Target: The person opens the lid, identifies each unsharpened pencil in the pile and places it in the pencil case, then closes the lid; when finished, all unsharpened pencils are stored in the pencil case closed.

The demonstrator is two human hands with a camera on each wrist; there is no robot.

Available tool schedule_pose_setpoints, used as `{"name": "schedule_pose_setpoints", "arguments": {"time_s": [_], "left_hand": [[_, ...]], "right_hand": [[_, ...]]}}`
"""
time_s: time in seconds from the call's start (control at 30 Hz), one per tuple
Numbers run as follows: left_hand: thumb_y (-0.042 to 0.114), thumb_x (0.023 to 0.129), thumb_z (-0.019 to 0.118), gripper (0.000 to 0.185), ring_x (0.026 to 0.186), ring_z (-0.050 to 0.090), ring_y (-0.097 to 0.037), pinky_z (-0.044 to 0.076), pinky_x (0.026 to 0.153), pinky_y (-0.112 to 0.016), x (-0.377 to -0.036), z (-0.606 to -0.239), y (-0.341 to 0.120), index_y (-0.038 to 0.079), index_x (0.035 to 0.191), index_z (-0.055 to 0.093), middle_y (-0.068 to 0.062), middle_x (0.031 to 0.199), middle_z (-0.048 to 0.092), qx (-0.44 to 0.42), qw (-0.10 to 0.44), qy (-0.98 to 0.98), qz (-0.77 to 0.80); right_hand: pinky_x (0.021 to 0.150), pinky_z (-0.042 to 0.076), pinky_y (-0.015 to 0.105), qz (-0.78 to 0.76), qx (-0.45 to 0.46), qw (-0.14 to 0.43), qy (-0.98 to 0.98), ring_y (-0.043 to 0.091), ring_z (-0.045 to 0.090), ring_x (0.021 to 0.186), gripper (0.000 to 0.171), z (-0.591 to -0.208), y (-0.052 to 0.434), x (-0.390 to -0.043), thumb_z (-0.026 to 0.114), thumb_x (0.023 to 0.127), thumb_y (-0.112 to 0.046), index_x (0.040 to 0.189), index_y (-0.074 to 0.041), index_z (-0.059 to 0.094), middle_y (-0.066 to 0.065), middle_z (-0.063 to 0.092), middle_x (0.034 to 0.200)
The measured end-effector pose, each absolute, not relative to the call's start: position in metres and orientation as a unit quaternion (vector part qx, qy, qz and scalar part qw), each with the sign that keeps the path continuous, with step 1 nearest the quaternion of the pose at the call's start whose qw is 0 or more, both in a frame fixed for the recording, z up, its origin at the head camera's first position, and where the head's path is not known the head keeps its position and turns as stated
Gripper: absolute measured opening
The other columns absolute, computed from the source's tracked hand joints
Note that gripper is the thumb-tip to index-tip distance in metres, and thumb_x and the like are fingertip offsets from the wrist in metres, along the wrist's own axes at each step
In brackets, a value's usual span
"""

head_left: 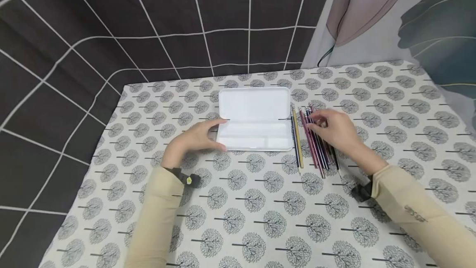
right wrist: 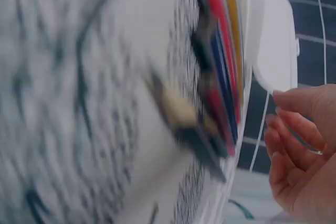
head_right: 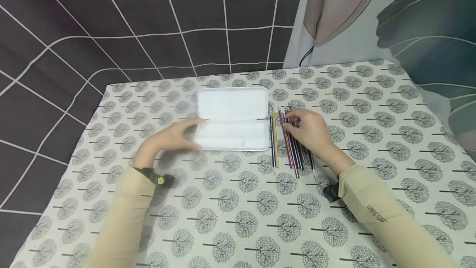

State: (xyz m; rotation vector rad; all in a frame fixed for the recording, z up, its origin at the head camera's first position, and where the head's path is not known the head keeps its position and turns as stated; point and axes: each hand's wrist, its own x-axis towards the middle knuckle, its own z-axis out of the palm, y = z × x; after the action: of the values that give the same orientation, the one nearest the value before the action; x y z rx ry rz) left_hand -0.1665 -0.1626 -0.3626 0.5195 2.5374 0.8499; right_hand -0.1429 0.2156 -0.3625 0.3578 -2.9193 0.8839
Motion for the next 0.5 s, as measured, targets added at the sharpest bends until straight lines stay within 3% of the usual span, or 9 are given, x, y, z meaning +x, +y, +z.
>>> {"name": "schedule_pose_setpoints", "arguments": {"time_s": [0.07,0.17,0.33,0.5], "left_hand": [[0.036,0.066,0.083,0.089,0.135,0.032,-0.029,0.025,0.111,-0.048,-0.167,-0.361,-0.162,0.019,0.142,0.040,-0.010,0.147,0.037,0.186,0.207,0.910,0.308],[0.034,0.063,0.085,0.089,0.134,0.034,-0.029,0.026,0.111,-0.048,-0.168,-0.360,-0.161,0.018,0.140,0.042,-0.010,0.146,0.039,0.180,0.203,0.913,0.306],[0.031,0.060,0.087,0.089,0.129,0.040,-0.032,0.027,0.110,-0.051,-0.168,-0.362,-0.159,0.014,0.135,0.042,-0.014,0.139,0.046,0.179,0.192,0.911,0.318],[0.034,0.059,0.087,0.090,0.127,0.042,-0.031,0.030,0.108,-0.050,-0.164,-0.364,-0.161,0.012,0.134,0.043,-0.013,0.137,0.048,0.176,0.182,0.916,0.311]], "right_hand": [[0.051,0.045,0.030,0.284,0.127,0.020,-0.950,0.019,0.054,0.060,0.025,-0.362,0.210,-0.141,0.067,0.086,-0.023,0.103,-0.004,0.067,0.009,0.067,0.084],[0.044,0.040,0.024,0.290,0.146,0.013,-0.946,0.013,0.046,0.047,0.019,-0.364,0.202,-0.139,0.066,0.086,-0.021,0.095,-0.004,0.068,0.004,0.065,0.072],[0.046,0.043,0.023,0.291,0.152,0.029,-0.944,0.011,0.047,0.046,0.012,-0.369,0.190,-0.141,0.068,0.082,-0.012,0.087,-0.001,0.068,0.004,0.061,0.065],[0.051,0.044,0.026,0.282,0.124,-0.039,-0.951,0.013,0.050,0.051,0.017,-0.366,0.188,-0.149,0.068,0.083,-0.016,0.086,0.002,0.068,0.007,0.063,0.069]]}}
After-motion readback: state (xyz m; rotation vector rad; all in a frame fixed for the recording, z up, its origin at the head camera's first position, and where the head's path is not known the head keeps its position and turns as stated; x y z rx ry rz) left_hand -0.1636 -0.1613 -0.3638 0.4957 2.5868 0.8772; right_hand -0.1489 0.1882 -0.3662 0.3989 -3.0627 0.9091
